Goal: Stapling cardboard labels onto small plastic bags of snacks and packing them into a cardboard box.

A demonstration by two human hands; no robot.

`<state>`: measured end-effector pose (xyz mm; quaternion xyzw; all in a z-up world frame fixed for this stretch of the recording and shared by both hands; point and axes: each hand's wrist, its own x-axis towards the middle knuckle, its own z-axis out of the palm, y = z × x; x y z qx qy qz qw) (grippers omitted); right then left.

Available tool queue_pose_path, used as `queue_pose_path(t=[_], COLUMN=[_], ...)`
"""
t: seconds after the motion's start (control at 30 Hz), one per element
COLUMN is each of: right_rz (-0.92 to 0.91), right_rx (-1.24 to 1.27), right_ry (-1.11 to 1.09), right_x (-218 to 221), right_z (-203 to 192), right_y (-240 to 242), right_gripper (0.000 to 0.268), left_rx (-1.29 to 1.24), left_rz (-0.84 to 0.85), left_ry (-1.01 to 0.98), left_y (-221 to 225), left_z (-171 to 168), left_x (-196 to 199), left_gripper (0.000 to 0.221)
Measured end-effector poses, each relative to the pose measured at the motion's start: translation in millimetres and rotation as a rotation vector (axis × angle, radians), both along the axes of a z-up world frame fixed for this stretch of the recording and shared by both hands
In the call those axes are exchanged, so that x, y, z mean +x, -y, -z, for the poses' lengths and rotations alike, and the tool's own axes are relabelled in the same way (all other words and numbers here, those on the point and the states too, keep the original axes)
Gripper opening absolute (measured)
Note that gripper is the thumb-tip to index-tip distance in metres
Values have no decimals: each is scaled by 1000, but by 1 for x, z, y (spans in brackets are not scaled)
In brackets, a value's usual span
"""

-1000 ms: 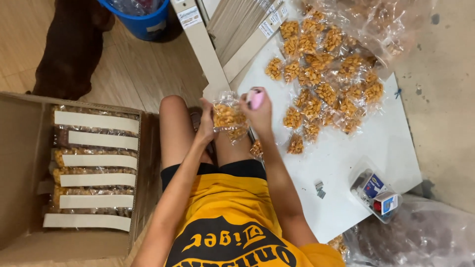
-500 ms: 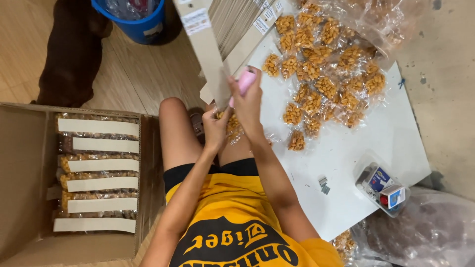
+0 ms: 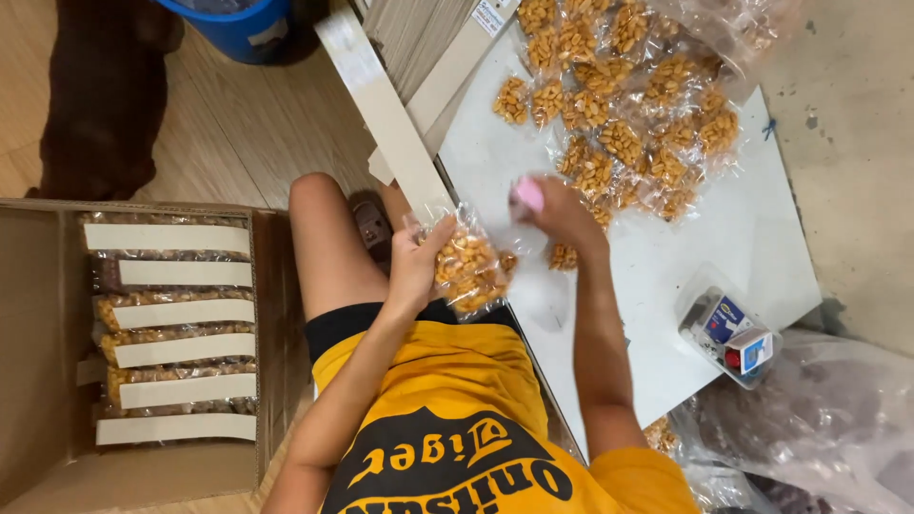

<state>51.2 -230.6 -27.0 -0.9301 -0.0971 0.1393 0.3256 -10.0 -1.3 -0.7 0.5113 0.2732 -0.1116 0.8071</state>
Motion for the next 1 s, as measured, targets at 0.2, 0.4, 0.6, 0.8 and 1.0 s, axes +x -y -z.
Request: queue_pose_path(t=[0.2,0.4,0.6,0.8,1.0], right_rz=[-47,-322,-46,299,645], right_rx=[60,690,387,409,546], right_ry=[-518,-530,44,164,143], right_x=[-42,-29,-12,-15,-6], right_z=[18,-13,-24,-31,-40], right_y=[24,10,-66,-99,-128], right_gripper=[47,31,52,52,53], left_rx=[95,147,141,255,380], left_rz=[52,254,392,208,166], left_ry=[-11,235,88,300,336], left_y=[-2,-12,-12,-6,2], left_z=[65,40,43,19,38], left_x=[-3,5,-6,-5,-10], left_gripper=[26,22,65,25,38])
